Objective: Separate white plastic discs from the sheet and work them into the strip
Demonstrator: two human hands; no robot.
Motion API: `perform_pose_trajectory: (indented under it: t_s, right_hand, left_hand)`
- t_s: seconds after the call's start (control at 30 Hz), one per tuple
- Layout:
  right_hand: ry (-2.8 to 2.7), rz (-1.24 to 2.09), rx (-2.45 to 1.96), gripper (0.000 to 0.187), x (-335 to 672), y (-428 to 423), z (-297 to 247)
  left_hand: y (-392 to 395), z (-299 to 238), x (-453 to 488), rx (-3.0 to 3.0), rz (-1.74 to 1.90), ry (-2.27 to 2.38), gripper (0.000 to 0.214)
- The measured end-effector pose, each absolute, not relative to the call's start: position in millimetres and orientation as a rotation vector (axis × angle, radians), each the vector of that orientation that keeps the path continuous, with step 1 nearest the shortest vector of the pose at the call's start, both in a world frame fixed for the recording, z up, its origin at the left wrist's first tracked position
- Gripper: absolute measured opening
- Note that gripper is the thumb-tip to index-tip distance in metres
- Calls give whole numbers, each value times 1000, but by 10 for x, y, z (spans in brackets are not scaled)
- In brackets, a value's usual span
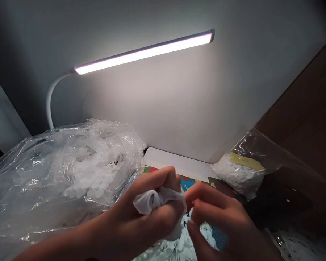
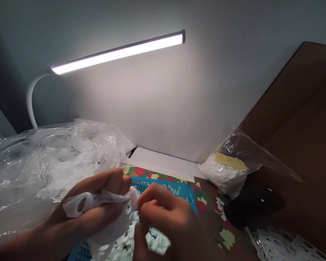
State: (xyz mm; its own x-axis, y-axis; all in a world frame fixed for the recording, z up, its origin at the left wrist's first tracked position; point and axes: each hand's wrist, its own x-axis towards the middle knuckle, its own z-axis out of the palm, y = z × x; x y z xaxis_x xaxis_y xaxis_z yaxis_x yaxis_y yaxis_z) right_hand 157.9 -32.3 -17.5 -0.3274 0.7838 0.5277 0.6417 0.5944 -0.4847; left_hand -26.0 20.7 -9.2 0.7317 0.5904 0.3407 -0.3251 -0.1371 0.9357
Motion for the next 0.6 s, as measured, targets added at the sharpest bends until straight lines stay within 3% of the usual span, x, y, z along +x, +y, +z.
perform_pose_trajectory:
  t_s: [0.23,0.4,0.6]
  right_hand:
    - [-1853,-6,-1293,24,1651,-144,-236]
    - [-1725,126,-1397,26,1570,-248,-165]
    - [-1972,448,-1315,36,1580,-241,-139]
  left_hand:
    - [271,-131,-191,1640,819,474,25]
    - [276,-120,-181,1604,810,444,26]
    - [255,-115,-212,1685,777,427,24]
